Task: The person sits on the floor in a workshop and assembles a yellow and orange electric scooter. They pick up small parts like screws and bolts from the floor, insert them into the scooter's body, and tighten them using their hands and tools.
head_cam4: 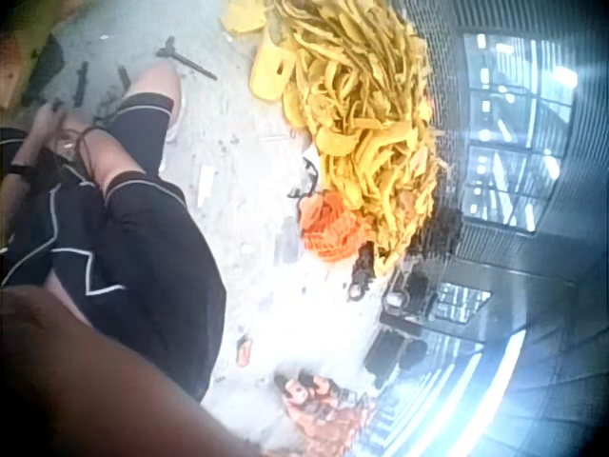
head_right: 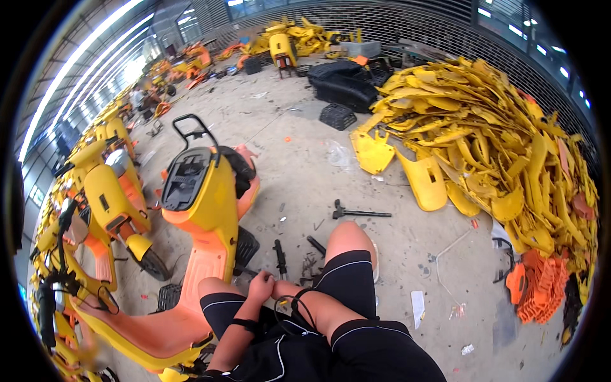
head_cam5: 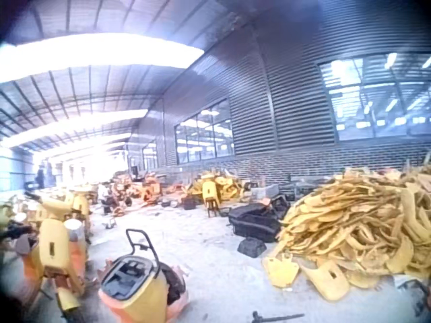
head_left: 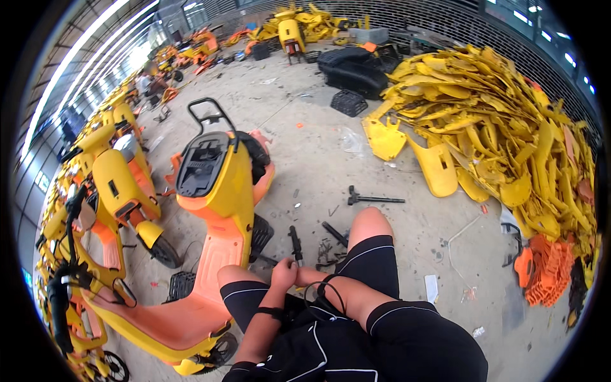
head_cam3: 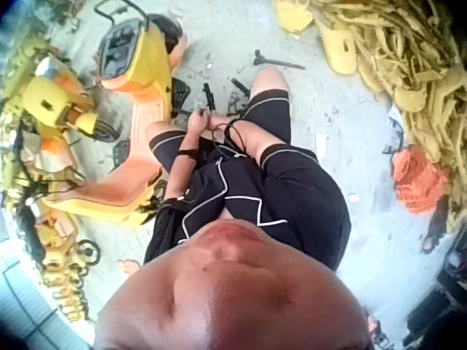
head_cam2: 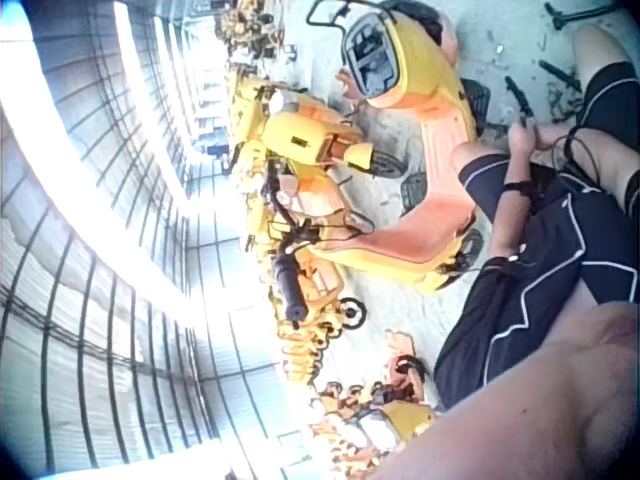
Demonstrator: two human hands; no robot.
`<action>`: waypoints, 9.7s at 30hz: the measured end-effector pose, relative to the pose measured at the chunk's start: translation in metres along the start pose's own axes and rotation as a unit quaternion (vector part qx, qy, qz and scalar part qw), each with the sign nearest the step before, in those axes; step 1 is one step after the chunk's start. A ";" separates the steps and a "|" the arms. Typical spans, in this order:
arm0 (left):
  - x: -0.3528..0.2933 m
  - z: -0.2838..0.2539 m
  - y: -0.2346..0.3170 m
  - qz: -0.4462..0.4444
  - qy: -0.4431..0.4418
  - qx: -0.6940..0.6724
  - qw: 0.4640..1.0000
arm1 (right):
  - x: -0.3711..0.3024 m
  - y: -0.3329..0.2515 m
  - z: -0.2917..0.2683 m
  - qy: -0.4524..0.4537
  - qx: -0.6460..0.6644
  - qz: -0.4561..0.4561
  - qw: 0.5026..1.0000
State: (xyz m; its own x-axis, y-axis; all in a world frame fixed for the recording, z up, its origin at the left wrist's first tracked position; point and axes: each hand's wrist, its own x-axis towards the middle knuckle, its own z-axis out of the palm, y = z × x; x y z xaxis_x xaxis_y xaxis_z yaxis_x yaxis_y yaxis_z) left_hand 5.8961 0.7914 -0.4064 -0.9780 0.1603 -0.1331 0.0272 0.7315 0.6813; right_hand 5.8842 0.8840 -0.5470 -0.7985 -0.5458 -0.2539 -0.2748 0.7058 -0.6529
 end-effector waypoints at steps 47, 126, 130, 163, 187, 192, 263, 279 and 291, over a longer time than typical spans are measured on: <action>-0.074 -0.019 0.012 -0.046 0.125 -0.146 0.980 | -0.045 -0.047 -0.009 -0.054 -0.025 -0.159 0.986; -0.021 -0.062 0.008 -0.130 0.083 -0.532 0.833 | -0.162 -0.058 -0.249 0.333 0.624 0.169 0.687; -0.021 -0.053 0.020 -0.113 0.051 -0.536 0.835 | -0.173 -0.081 -0.252 0.299 0.670 0.141 0.665; 0.024 -0.074 0.035 -0.151 0.031 -0.700 0.697 | -0.039 -0.087 -0.200 0.071 0.564 0.141 0.810; 0.151 -0.134 0.008 -0.077 -0.014 -0.784 0.616 | 0.091 -0.098 -0.261 0.302 0.486 -0.105 0.813; 0.158 -0.127 0.009 -0.065 -0.025 -0.774 0.629 | 0.093 -0.085 -0.272 0.331 0.477 -0.083 0.810; 0.149 -0.134 0.023 -0.091 -0.015 -0.632 0.769 | 0.066 -0.080 -0.276 0.331 0.261 -0.165 0.892; 0.156 -0.125 0.015 -0.111 0.043 -0.503 0.856 | 0.077 -0.075 -0.281 0.339 0.086 -0.158 0.923; 0.168 -0.111 0.014 -0.139 0.018 -0.689 0.711 | 0.087 -0.071 -0.268 0.401 0.042 -0.160 0.901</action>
State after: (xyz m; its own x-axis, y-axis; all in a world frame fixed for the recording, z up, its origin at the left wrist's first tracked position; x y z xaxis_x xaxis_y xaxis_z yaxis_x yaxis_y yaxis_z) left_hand 5.7097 0.7545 -0.3394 -0.9111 0.1007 -0.3997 -0.3724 -0.6168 0.6935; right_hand 5.6905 0.9073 -0.3310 -0.8250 -0.1896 0.5323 -0.5451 0.5154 -0.6612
